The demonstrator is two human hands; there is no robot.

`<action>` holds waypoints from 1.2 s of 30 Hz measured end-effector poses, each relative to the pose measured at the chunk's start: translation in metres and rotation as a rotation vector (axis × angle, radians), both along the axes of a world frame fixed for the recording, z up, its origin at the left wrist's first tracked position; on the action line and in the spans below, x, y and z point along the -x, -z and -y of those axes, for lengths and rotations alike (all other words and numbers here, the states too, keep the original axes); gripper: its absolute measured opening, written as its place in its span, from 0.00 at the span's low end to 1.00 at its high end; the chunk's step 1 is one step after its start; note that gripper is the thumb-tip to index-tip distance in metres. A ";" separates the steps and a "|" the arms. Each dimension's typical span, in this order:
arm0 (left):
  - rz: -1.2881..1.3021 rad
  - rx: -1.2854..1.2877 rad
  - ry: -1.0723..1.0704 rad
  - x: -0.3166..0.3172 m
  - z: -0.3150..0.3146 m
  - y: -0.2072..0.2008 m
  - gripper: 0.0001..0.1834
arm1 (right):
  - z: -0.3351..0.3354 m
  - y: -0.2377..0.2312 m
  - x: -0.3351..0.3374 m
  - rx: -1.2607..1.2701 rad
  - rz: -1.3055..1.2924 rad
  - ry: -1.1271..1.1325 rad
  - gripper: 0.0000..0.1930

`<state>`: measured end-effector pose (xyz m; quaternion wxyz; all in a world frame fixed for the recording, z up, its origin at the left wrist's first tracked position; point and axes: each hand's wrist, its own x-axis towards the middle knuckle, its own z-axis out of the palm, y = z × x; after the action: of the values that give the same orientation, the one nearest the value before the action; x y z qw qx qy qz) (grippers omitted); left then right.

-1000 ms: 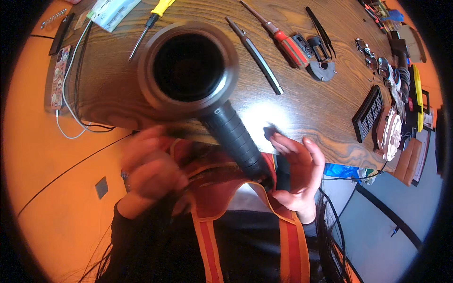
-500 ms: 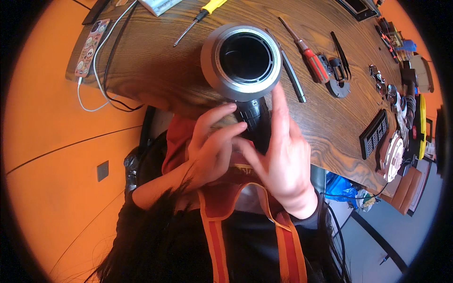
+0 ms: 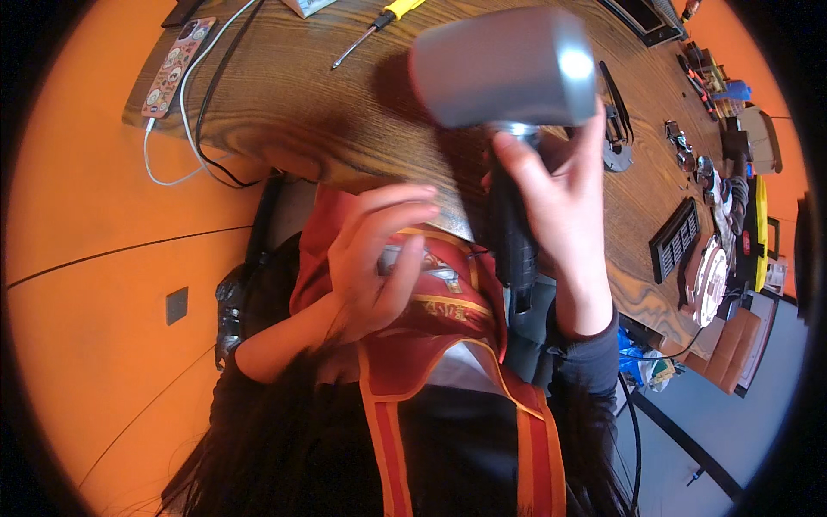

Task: The person disassembles a hairdryer, removes the casing, and manipulates internal components and wires using screwdrivers and pliers. They reassemble the casing and continue adjusting internal parts throughout the clip.

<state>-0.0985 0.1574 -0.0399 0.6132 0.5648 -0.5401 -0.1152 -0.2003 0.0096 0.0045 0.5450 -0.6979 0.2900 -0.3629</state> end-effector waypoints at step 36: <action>0.110 -0.285 0.769 0.036 0.022 0.103 0.09 | -0.028 -0.020 0.123 -0.503 1.085 -0.049 0.33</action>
<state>-0.1349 0.1354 -0.1425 0.4113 0.4066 -0.7223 -0.3792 -0.3233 0.0377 0.0243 0.7721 -0.2689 0.0310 -0.5749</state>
